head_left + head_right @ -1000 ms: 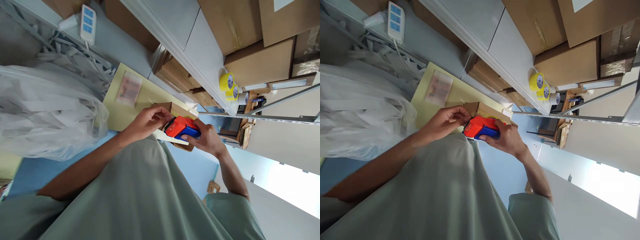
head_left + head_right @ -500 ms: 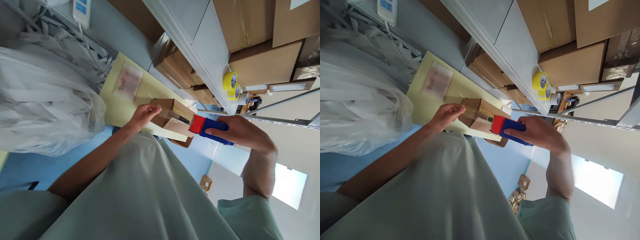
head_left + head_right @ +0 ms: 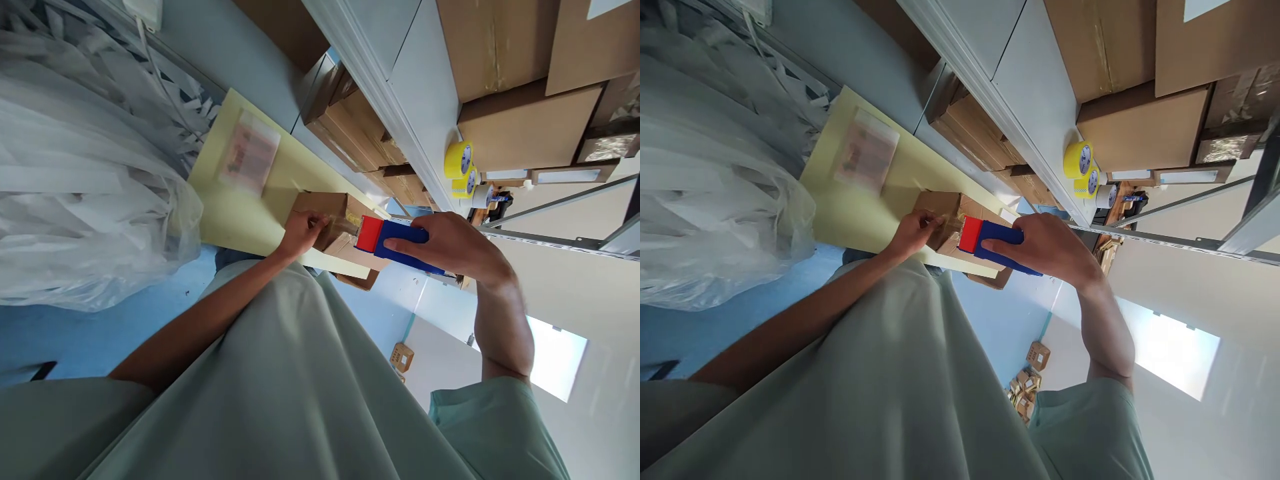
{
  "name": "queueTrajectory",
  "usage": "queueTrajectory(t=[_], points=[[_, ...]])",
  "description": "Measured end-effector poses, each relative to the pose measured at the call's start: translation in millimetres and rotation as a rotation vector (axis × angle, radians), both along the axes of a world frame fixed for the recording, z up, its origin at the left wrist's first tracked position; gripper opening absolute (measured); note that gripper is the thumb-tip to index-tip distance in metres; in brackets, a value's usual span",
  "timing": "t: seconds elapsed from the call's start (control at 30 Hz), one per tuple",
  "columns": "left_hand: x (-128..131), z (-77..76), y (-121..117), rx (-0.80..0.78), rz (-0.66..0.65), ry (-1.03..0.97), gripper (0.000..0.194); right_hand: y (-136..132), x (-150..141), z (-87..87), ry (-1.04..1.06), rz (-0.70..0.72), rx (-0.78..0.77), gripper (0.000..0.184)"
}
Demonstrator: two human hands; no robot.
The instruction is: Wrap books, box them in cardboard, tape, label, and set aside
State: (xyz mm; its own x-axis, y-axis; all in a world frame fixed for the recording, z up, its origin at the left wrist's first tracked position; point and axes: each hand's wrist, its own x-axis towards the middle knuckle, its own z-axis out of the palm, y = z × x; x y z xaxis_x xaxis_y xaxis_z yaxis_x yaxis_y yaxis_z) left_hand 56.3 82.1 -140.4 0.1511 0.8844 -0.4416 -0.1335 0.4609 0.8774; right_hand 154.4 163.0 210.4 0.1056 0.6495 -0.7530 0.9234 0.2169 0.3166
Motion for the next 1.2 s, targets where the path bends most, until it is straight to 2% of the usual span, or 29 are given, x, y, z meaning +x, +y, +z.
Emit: queueTrajectory(t=[0.13, 0.27, 0.37, 0.43, 0.53, 0.6, 0.7, 0.77, 0.83, 0.93, 1.07, 1.2], points=[[7, 1.2, -7, 0.063, 0.044, 0.072, 0.041, -2, -1, -3.9, 0.021, 0.022, 0.000, 0.077], [10, -6.1, -11, 0.116, 0.099, 0.059, 0.031, -3, -4, -5.8, 0.034, 0.031, 0.000, 0.077], [3, -6.8, -13, 0.086, 0.124, 0.042, 0.051, -4, -6, -4.4, 0.046, 0.027, -0.013, 0.077], [-6, 2.2, -13, 0.141, 0.097, -0.020, 0.068, -5, -7, -3.2, 0.038, 0.020, -0.025, 0.076], [-17, 27.0, -9, 0.359, -0.067, -0.065, 0.095, -5, -11, -3.0, 0.013, 0.017, -0.032, 0.075], [-18, 42.1, -2, 0.485, -0.200, 0.021, 0.103, -5, -12, -4.0, 0.014, 0.029, -0.036, 0.075], [-13, 49.0, 10, 0.578, -0.293, 0.169, 0.078, -4, -12, -5.7, 0.029, 0.056, -0.031, 0.077], [-9, 43.8, 15, 0.593, -0.295, 0.225, 0.059, -4, -10, -6.1, 0.038, 0.068, -0.015, 0.078], [-6, 35.7, 17, 0.582, -0.287, 0.254, 0.051, -3, -5, -5.9, 0.045, 0.067, 0.001, 0.079], [-4, 27.0, 15, 0.549, -0.290, 0.273, 0.048, 0, 6, -5.1, 0.035, 0.047, 0.019, 0.078], [-7, 25.9, 12, 0.538, -0.323, 0.278, 0.052, 3, 34, -7.9, 0.000, -0.009, 0.008, 0.075], [-11, 28.1, 13, 0.546, -0.393, 0.270, 0.059, -1, 73, -22.5, 0.053, -0.166, -0.079, 0.076]])
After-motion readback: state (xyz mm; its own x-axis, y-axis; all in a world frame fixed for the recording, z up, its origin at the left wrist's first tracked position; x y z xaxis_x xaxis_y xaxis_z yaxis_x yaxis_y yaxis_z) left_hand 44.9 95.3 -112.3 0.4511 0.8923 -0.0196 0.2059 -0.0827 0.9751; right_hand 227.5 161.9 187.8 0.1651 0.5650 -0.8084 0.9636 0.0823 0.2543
